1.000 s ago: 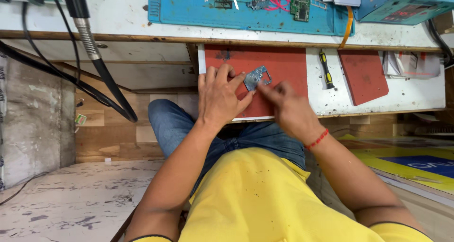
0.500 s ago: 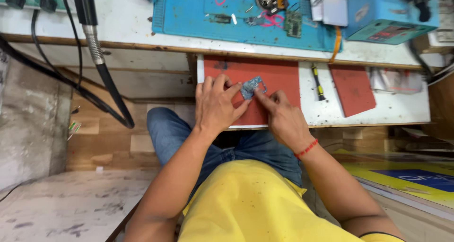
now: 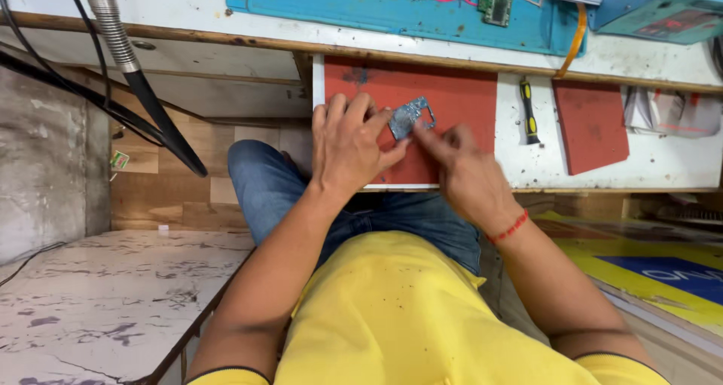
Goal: The person scrubs a small circuit board with a toothbrush on a red mat, then uses a heat gun to blow air over the board's surface. The person repeats the scrubbing and heating steps multiple times.
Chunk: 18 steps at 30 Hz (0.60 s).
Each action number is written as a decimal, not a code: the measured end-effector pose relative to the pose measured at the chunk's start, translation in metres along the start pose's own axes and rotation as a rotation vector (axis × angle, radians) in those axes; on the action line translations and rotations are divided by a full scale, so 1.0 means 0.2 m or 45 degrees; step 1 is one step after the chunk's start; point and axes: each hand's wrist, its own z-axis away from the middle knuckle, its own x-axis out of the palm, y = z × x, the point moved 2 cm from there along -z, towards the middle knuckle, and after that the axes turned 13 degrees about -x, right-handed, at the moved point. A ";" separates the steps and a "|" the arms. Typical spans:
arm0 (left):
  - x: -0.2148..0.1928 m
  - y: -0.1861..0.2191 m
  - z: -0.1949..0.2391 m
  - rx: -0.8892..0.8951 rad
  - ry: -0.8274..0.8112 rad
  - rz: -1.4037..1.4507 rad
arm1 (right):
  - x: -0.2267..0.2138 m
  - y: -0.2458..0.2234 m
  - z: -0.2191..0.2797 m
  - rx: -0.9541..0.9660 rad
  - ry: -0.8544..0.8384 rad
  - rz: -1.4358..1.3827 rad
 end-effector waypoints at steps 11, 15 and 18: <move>0.01 -0.05 -0.07 -0.183 -0.153 0.159 | -0.04 -0.05 -0.02 0.102 -0.031 0.028; 0.01 -0.04 -0.07 -0.184 -0.166 0.162 | -0.01 -0.02 -0.04 0.052 -0.010 0.024; 0.01 -0.05 -0.07 -0.144 -0.155 0.150 | 0.00 0.00 -0.05 0.036 0.057 0.034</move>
